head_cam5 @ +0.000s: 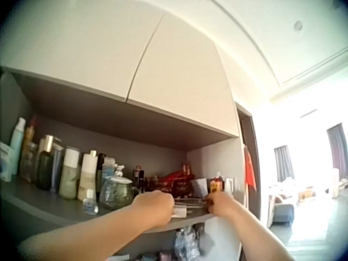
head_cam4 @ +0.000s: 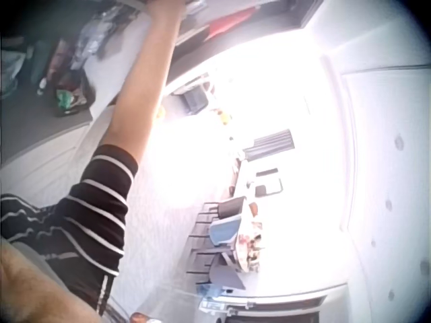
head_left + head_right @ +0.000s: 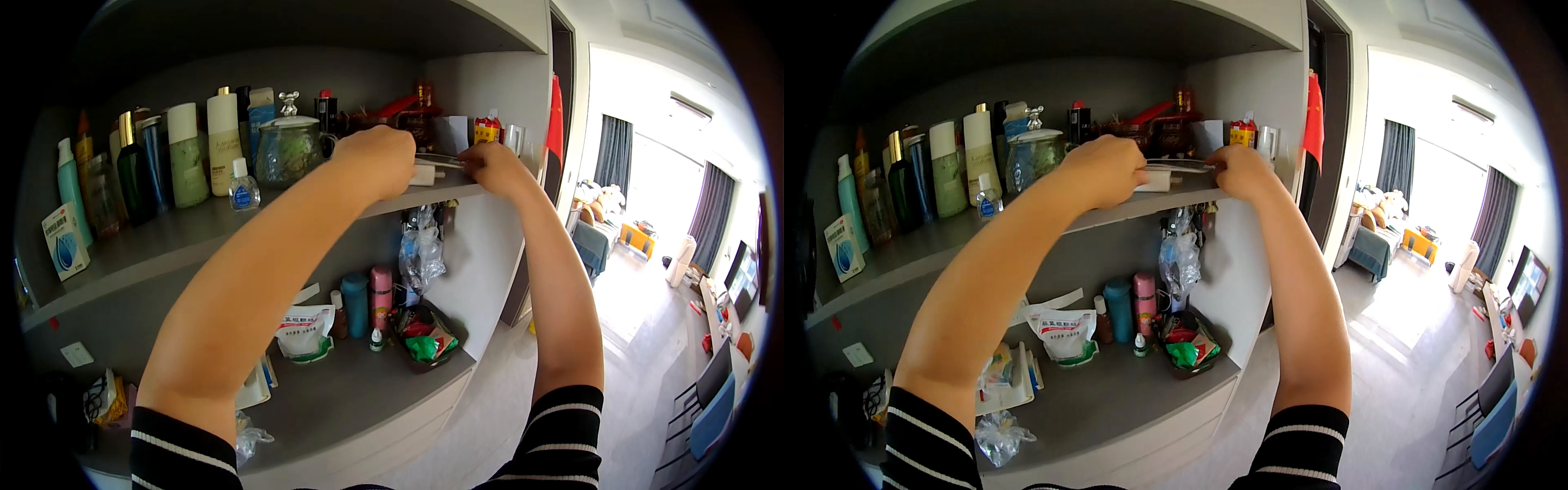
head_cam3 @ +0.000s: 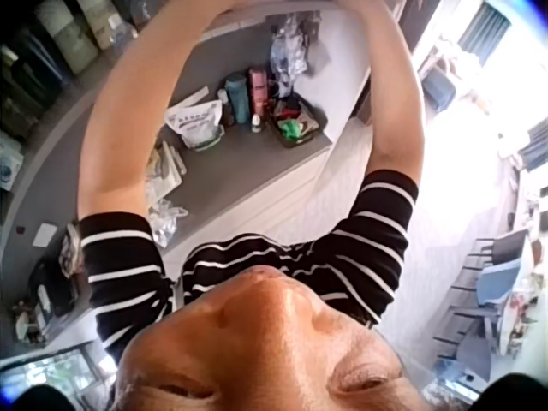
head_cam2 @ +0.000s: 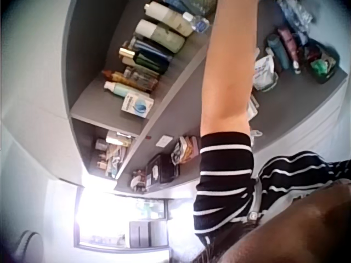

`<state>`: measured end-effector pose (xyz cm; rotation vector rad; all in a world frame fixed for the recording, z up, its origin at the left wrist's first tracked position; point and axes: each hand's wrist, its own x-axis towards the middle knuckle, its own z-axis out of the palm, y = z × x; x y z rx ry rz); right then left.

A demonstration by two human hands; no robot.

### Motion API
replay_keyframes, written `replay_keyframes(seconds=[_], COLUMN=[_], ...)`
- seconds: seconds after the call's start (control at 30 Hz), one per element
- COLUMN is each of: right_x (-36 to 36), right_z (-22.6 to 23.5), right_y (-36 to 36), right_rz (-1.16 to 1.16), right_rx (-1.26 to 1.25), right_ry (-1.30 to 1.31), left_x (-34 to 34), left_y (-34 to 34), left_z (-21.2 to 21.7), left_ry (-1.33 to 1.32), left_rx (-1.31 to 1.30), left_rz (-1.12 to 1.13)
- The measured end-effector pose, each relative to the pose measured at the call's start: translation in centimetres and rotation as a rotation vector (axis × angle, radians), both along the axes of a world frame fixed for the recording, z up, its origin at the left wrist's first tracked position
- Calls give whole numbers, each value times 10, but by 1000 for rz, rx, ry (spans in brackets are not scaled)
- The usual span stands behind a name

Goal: The person wipes a table with a cloth, wraps the cord around a power adapter, and places several medicine boxes and blister packs into a plastic bag. The person then moves the bag and a notebook onto a storage shelf.

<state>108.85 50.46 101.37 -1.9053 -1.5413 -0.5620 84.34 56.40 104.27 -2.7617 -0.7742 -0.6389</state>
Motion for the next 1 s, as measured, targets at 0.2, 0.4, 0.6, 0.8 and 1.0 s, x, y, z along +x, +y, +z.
replay_keyframes(seconds=[0.2, 0.4, 0.6, 0.8, 1.0], right_x=[1, 11, 0, -42, -89], right_z=[-3, -31, -34, -67, -151], right_y=[4, -11, -25, -38, -57], right_rz=[-96, -46, -56, -213, -119], right_rx=[165, 267, 338, 601, 860], right_ry=[28, -55, -33, 55, 195], left_x=[-11, -74, -144, -223, -290], left_y=[-23, -43, -18, 6, 22], left_z=[-26, -89, -148, -223, -304], left_ry=[-345, -439, -507, -311, -170], left_rx=[330, 494, 481, 255, 36], left_rz=[-111, -499, -720, -534, -359])
